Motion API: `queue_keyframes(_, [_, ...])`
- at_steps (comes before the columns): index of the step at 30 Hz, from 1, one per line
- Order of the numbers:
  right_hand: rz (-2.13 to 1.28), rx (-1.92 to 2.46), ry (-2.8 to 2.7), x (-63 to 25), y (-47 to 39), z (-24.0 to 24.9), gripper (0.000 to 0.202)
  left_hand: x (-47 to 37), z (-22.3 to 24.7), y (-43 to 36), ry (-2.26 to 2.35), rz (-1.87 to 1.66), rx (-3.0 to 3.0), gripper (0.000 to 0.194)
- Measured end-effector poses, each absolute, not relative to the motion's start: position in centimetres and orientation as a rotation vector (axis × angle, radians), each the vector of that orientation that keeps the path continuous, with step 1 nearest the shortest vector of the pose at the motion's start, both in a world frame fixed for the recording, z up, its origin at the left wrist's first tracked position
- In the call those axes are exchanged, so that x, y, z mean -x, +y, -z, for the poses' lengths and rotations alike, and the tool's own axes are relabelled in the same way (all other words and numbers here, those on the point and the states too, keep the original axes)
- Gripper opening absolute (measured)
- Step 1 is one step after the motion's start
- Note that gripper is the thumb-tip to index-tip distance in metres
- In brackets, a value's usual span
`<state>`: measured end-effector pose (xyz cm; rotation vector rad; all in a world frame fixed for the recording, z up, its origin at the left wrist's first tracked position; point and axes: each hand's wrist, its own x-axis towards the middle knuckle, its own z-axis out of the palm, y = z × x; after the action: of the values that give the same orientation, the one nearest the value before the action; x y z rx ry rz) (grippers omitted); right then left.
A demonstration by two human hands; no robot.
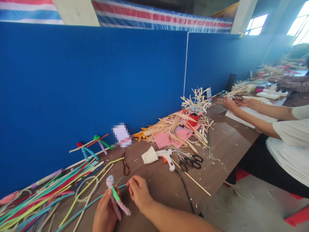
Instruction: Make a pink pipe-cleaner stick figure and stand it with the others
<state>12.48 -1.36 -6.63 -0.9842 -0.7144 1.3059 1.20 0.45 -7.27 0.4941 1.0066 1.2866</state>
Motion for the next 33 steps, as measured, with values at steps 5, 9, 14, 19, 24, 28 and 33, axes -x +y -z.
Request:
queue_keyframes(5, [-1.320, 0.981, -0.711, -12.44, -1.32, 6.72, 0.033, -1.19, 7.34, 0.51, 1.013, -1.268, -0.474, 0.028])
queue_keyframes(9, [-1.318, 0.975, -0.706, -12.45, -1.32, 6.64, 0.032, -1.02, 7.63, 0.50, 1.002, -1.243, -0.511, 0.028])
queue_keyframes(14, [-1.304, 0.986, -0.712, -12.43, -1.34, 6.41, 0.031, -0.93, 7.58, 0.48, 1.024, -1.227, -0.534, 0.032])
queue_keyframes(19, [-1.292, 0.985, -0.732, -12.36, -1.35, 6.50, 0.031, -0.83, 7.75, 0.59, 1.034, -1.219, -0.522, 0.033])
queue_keyframes(24, [-1.292, 0.986, -0.738, -12.33, -1.30, 6.66, 0.031, -0.72, 8.11, 0.88, 1.049, -1.216, -0.514, 0.034])
queue_keyframes(28, [-1.292, 1.001, -0.747, -12.36, -1.27, 6.66, 0.031, -0.81, 7.81, 0.90, 1.048, -1.221, -0.500, 0.035])
queue_keyframes(33, [-1.289, 0.995, -0.749, -12.42, -1.28, 6.53, 0.031, -0.94, 7.75, 0.87, 1.073, -1.235, -0.499, 0.037])
